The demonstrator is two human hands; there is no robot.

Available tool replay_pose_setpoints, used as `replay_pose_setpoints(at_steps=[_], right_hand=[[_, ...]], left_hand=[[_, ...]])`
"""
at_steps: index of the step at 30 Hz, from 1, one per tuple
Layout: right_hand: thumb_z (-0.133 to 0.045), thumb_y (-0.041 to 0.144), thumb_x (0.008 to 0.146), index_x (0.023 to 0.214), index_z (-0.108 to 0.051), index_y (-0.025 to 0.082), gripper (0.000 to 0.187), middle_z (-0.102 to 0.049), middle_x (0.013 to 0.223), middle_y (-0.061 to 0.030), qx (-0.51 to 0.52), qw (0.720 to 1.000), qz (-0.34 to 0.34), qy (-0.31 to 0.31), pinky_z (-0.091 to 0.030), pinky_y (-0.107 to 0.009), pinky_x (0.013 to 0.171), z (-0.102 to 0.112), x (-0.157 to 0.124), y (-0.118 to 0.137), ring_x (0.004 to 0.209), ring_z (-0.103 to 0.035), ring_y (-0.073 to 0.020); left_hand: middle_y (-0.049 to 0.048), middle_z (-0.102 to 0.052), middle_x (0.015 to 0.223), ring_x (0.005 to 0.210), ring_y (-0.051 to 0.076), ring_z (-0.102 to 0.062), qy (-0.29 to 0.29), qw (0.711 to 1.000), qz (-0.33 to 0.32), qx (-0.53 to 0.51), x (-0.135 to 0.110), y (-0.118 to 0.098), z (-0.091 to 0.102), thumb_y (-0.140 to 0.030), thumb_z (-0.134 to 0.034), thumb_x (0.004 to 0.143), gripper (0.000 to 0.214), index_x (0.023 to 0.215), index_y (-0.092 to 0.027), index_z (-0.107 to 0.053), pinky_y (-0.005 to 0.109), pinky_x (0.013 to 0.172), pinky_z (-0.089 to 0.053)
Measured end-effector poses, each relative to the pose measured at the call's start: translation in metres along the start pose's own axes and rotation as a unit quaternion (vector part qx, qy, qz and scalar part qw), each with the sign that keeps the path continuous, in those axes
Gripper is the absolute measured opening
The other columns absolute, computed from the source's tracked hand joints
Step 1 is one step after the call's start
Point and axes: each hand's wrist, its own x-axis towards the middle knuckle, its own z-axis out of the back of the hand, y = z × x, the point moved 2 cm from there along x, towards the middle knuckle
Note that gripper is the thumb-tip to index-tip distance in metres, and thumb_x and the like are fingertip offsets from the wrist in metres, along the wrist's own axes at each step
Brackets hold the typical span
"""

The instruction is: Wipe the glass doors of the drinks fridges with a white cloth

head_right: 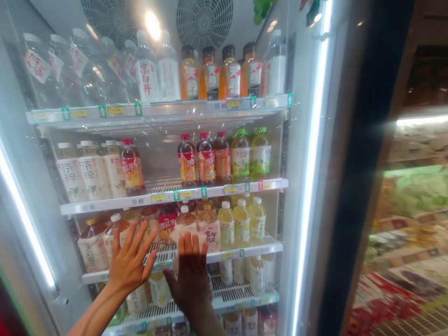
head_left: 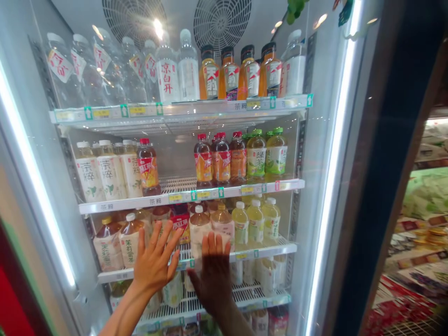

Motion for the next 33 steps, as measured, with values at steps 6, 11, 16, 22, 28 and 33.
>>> replay_pose_setpoints(at_steps=[6, 11, 16, 22, 28, 33], right_hand=[[-0.039, 0.053, 0.105, 0.163, -0.008, 0.001, 0.084, -0.026, 0.168, -0.0221, -0.011, 0.999, -0.021, -0.036, -0.022, -0.064, 0.125, 0.007, 0.044, -0.002, 0.159, -0.013, -0.0367], [-0.038, 0.052, 0.105, 0.163, -0.008, 0.002, 0.083, -0.023, 0.168, -0.0215, -0.012, 0.999, -0.019, -0.029, -0.022, -0.063, 0.126, 0.011, 0.045, -0.005, 0.159, -0.012, -0.0365], [-0.036, 0.056, 0.105, 0.163, -0.008, 0.002, 0.084, -0.021, 0.169, -0.0223, -0.019, 1.0, -0.021, -0.005, -0.026, -0.065, 0.123, 0.0, -0.002, -0.008, 0.16, -0.009, -0.0364], [-0.036, 0.049, 0.106, 0.163, -0.005, 0.001, 0.081, -0.017, 0.17, -0.0218, -0.019, 0.998, -0.042, -0.039, -0.019, -0.064, 0.127, 0.015, 0.061, -0.018, 0.159, -0.009, -0.0368], [-0.034, 0.052, 0.106, 0.163, -0.008, 0.0, 0.081, -0.013, 0.171, -0.0226, -0.025, 0.998, -0.049, 0.006, -0.025, -0.065, 0.123, 0.004, -0.013, -0.02, 0.16, -0.006, -0.0362], [-0.04, 0.044, 0.105, 0.164, 0.0, 0.003, 0.082, -0.007, 0.172, -0.0203, -0.023, 0.996, -0.065, -0.048, -0.02, -0.066, 0.125, 0.019, 0.053, -0.037, 0.159, -0.006, -0.0386]], left_hand=[[0.004, -0.042, 0.16, 0.158, 0.022, -0.02, -0.003, 1.0, 0.002, -0.009, 0.001, -0.001, 0.001, -0.036, -0.058, 0.097, 0.064, 0.156, -0.03, -0.038, 0.057, 0.131, -0.005], [0.0041, -0.042, 0.16, 0.158, 0.022, -0.02, -0.007, 1.0, 0.0, -0.004, 0.001, -0.001, 0.002, -0.035, -0.058, 0.097, 0.064, 0.157, -0.03, -0.037, 0.056, 0.131, -0.005], [0.0042, -0.044, 0.159, 0.158, 0.022, -0.02, -0.007, 1.0, -0.001, -0.007, 0.0, -0.001, 0.0, -0.035, -0.057, 0.097, 0.063, 0.156, -0.029, -0.038, 0.056, 0.131, -0.006], [0.0041, -0.041, 0.16, 0.158, 0.022, -0.021, -0.009, 1.0, 0.001, -0.007, -0.001, 0.0, -0.003, -0.035, -0.058, 0.096, 0.063, 0.156, -0.029, -0.04, 0.056, 0.131, -0.006], [0.0029, -0.039, 0.161, 0.158, 0.021, -0.021, -0.015, 1.0, 0.002, -0.012, -0.001, 0.0, -0.002, -0.034, -0.058, 0.096, 0.063, 0.156, -0.029, -0.038, 0.055, 0.132, -0.005], [0.0023, -0.039, 0.161, 0.158, 0.021, -0.021, -0.012, 1.0, 0.005, -0.006, 0.0, 0.0, -0.001, -0.034, -0.06, 0.095, 0.066, 0.157, -0.031, -0.037, 0.055, 0.132, -0.005]])
